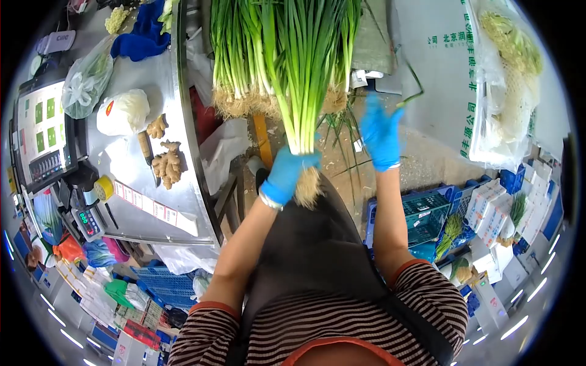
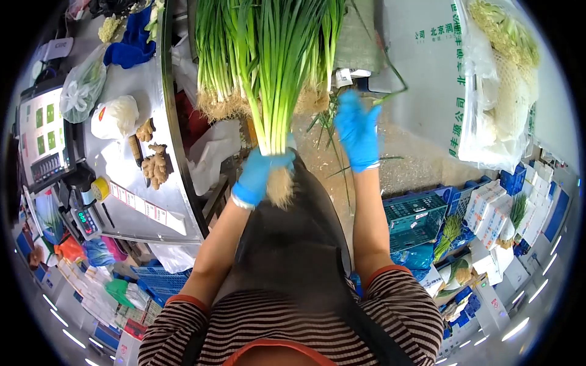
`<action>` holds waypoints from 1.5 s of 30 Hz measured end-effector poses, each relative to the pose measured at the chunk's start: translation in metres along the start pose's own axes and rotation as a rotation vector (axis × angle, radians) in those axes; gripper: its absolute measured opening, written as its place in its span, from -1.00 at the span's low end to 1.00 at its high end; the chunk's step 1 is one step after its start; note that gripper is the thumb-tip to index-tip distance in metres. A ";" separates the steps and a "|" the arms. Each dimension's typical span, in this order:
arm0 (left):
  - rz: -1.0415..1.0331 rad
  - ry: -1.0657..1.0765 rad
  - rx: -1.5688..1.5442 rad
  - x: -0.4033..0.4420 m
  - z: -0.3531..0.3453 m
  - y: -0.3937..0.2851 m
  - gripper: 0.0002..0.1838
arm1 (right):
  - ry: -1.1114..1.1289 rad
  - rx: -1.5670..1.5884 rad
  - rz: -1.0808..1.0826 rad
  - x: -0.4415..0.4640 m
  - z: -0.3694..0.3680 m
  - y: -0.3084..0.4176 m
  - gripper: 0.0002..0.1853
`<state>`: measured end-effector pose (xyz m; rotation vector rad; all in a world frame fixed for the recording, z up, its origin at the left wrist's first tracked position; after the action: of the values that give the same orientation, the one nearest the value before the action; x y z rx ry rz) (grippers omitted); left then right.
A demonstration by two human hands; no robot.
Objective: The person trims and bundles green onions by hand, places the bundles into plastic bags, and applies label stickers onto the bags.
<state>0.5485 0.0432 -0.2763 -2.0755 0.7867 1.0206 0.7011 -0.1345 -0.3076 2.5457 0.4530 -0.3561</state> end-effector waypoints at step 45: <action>0.816 -2.042 -0.284 -0.368 0.447 0.596 0.49 | 0.950 -0.161 -0.749 -0.367 -0.321 -0.407 -0.14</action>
<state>-0.2748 0.1252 -0.3583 0.0798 0.1997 2.7688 0.2619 0.2763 -0.1020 2.1398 1.6957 0.6618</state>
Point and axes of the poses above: each hand's wrist, its own x-axis towards the middle knuckle, its own z-axis out of the back of the hand, y = z × x, the point moved 9 cm from there along x, towards the middle knuckle, and after that the axes turned 15 degrees about z, right-handed, at the moved point
